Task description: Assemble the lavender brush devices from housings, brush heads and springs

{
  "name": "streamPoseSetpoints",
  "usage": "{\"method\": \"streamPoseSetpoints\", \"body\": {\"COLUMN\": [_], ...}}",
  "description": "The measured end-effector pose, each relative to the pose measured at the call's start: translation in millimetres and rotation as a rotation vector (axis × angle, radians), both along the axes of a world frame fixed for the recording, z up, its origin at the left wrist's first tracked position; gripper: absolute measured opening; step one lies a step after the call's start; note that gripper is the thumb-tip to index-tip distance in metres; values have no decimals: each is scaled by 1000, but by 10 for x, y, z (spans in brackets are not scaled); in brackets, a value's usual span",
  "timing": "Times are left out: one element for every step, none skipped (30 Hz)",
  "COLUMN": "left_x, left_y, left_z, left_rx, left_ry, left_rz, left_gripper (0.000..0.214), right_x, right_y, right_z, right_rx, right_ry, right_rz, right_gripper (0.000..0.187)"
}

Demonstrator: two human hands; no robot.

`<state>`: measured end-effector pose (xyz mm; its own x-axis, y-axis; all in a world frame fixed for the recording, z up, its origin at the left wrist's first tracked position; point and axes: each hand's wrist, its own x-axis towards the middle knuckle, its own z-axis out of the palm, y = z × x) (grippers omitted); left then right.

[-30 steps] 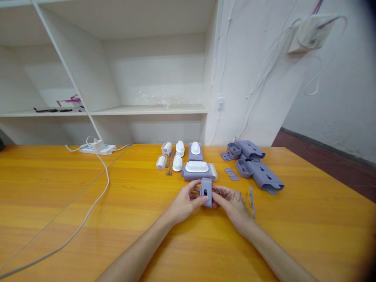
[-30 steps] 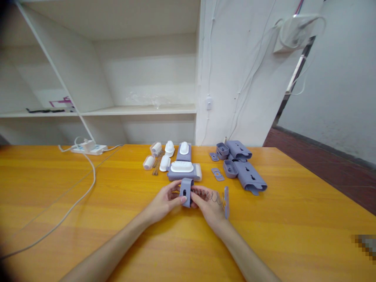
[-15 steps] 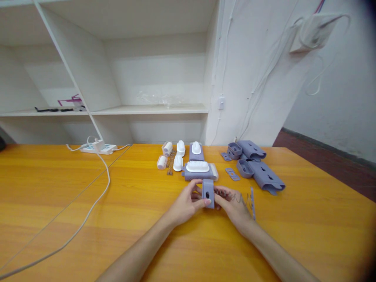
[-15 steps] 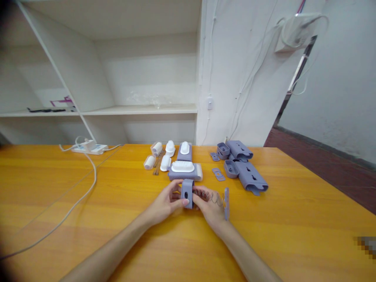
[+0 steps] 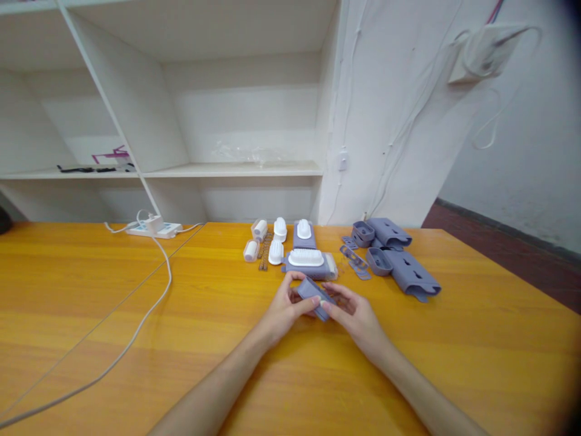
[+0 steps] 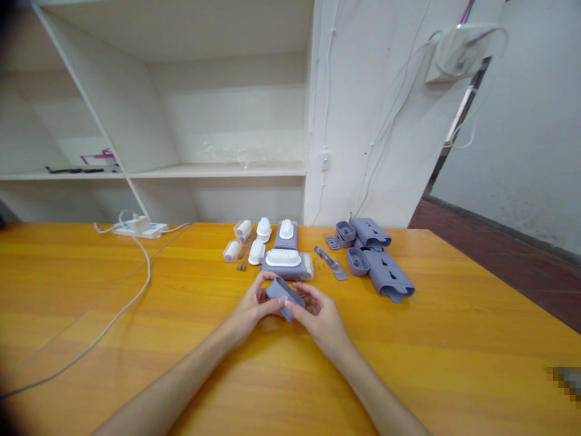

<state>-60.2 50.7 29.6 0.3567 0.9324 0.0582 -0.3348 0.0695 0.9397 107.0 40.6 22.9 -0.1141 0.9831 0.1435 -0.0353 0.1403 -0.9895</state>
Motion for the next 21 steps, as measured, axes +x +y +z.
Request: {"method": "streamPoseSetpoints", "body": {"left_x": [-8,-15,-22,-28,-31,-32,-32,-31,-29,-28,-27,-27,-28,-29,-30,-30,-28,-24,-19,-12,-5], "left_y": [8,14,17,19,18,16,14,12,11,12,14,18,23,28,33,38,42,45,46,46,45], "left_z": [-10,-17,-22,-25,-26,-25,-24,-22,-20,-19,-18,-17,-17,-17,-18,-19,-20,-22,-24,-25,-26], "left_rx": [-21,-40,-52,-59,-61,-58,-50,-39,-26,-11,3,16,27,37,47,55,61,66,67,62,54], "left_ry": [-26,-55,-82,-103,-118,-128,-136,-141,-142,-140,-134,-124,-113,-100,-88,-78,-71,-65,-63,-62,-61], "left_rz": [10,18,24,26,25,20,14,9,7,10,15,21,24,24,21,17,13,12,13,14,15], "left_gripper": [51,52,52,53,54,55,57,59,61,62,62,61,59,56,54,53,52,52,52,52,52], "right_x": [-6,-9,-10,-9,-6,-2,2,5,7,8,7,7,6,6,6,9,12,16,21,26,30], "right_y": [-2,-1,3,9,16,24,31,37,40,40,38,34,28,22,16,12,9,9,11,14,17], "right_z": [0,-2,-5,-9,-15,-20,-24,-26,-24,-19,-12,-3,5,13,17,17,13,5,-4,-14,-23], "right_rx": [1,4,6,6,3,-3,-9,-15,-18,-17,-11,-2,11,24,34,37,35,28,19,11,4], "right_ry": [1,2,3,4,6,7,7,5,1,-3,-8,-11,-10,-4,6,19,33,45,54,59,61], "right_rz": [4,7,9,9,7,4,3,7,17,31,43,50,49,40,28,18,15,15,20,30,37], "right_gripper": [45,46,46,46,47,48,49,49,47,45,43,40,38,37,38,39,41,43,46,48,49]}}
